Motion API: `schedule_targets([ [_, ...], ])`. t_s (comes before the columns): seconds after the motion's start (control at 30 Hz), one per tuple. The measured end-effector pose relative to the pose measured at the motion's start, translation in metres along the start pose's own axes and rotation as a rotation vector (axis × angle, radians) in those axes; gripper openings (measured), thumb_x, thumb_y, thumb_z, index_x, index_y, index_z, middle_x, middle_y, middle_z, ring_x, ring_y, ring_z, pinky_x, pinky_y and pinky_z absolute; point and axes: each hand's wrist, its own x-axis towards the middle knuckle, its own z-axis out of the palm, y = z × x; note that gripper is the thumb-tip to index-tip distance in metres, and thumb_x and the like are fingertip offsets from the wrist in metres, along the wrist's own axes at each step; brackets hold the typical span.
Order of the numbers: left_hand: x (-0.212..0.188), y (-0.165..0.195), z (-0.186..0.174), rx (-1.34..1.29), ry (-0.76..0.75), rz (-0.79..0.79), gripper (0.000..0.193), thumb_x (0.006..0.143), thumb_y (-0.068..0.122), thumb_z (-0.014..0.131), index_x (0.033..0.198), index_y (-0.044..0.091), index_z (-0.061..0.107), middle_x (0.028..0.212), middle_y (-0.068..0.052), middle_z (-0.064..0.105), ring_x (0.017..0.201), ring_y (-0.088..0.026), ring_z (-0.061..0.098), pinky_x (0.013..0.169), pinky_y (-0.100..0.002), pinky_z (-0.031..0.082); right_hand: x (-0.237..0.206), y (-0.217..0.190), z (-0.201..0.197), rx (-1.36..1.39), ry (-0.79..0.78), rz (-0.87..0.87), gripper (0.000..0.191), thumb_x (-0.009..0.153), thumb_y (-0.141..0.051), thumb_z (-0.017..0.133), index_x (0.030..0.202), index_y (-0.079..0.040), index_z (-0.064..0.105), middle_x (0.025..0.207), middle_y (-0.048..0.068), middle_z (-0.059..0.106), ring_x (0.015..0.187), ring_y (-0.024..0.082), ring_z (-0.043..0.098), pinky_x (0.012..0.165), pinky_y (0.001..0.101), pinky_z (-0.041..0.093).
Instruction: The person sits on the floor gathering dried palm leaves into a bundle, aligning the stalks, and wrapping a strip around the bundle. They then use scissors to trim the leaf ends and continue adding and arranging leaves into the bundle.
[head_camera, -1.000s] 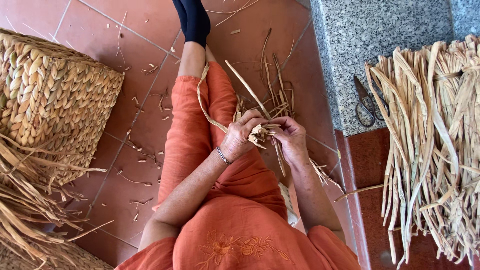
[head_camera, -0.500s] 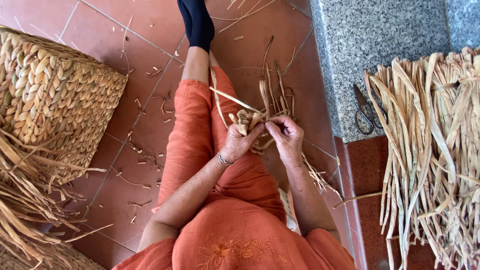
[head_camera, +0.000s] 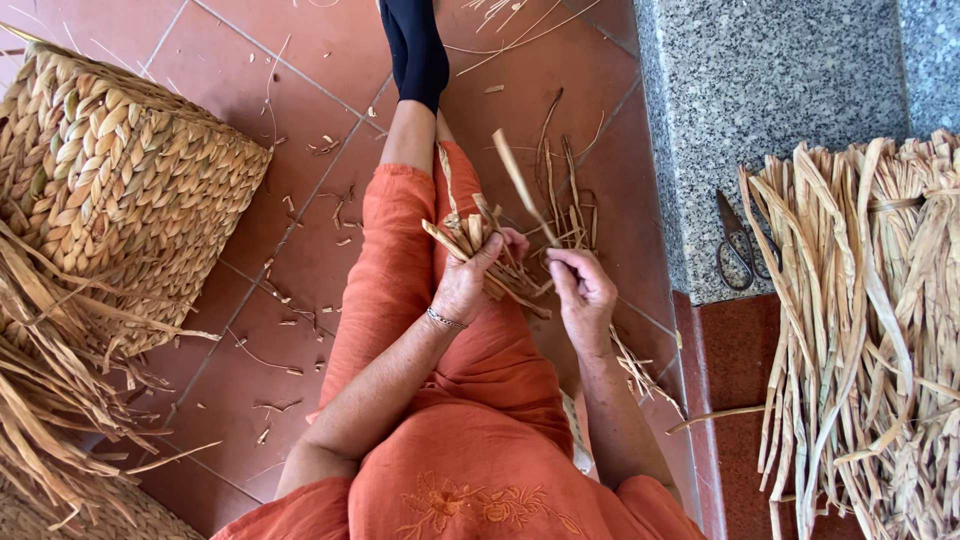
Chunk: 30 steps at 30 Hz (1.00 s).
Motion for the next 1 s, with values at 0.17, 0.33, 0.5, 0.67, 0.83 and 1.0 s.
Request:
schedule_targets([
  [0.17,0.004,0.018,0.002,-0.151,-0.011,-0.087,0.029,0.109,0.025,0.053,0.123,0.000,0.057,0.131,-0.020,0.067,0.120,-0.032,0.068,0.101,-0.044,0.057,-0.013,0.010,-0.016,0.080,-0.068,-0.102,0.019,0.102,0.005,0.062,0.116,-0.003,0.072,0.108,0.004,0.072,0.071,0.002,0.057,0.058,0.0178,0.048],
  [0.33,0.004,0.029,0.007,-0.258,-0.006,-0.129,0.035,0.107,0.028,0.047,0.127,0.000,0.057,0.136,-0.017,0.064,0.124,-0.030,0.066,0.099,-0.045,0.058,-0.031,0.018,-0.023,0.043,-0.179,-0.015,0.017,0.100,0.003,0.063,0.114,-0.001,0.072,0.108,0.005,0.072,0.074,0.004,0.059,0.063,0.0178,0.050],
  [0.5,0.004,0.017,-0.002,-0.283,0.020,-0.142,0.027,0.110,0.027,0.047,0.117,0.003,0.055,0.110,-0.015,0.068,0.103,-0.030,0.069,0.091,-0.048,0.058,-0.047,0.024,-0.026,0.007,-0.186,0.113,0.016,0.099,0.001,0.064,0.112,0.000,0.073,0.107,0.006,0.071,0.078,0.006,0.061,0.067,0.0199,0.052],
  [0.67,0.006,-0.005,-0.014,-0.369,-0.015,-0.079,0.017,0.112,0.025,0.056,0.107,0.009,0.052,0.083,-0.004,0.053,0.073,-0.017,0.054,0.083,-0.045,0.055,-0.061,0.058,-0.040,-0.078,-0.249,0.241,0.017,0.097,-0.001,0.067,0.113,-0.003,0.073,0.101,0.005,0.074,0.087,0.009,0.069,0.078,0.0225,0.058],
  [0.83,-0.001,-0.012,-0.016,-0.293,0.110,-0.156,0.025,0.109,0.032,0.058,0.111,0.007,0.061,0.073,0.001,0.044,0.063,-0.013,0.045,0.071,-0.035,0.048,-0.039,0.118,-0.065,-0.156,-0.238,0.538,0.021,0.092,-0.011,0.075,0.112,-0.006,0.076,0.101,0.004,0.076,0.092,0.012,0.070,0.083,0.0269,0.057],
  [1.0,-0.014,-0.013,-0.011,0.002,0.000,-0.167,0.020,0.109,0.025,0.056,0.110,0.005,0.060,0.069,0.004,0.039,0.058,-0.010,0.037,0.064,-0.033,0.045,0.005,0.132,-0.074,-0.471,0.196,0.464,0.019,0.097,-0.018,0.072,0.112,-0.008,0.076,0.105,0.008,0.077,0.093,0.016,0.071,0.082,0.0307,0.056],
])
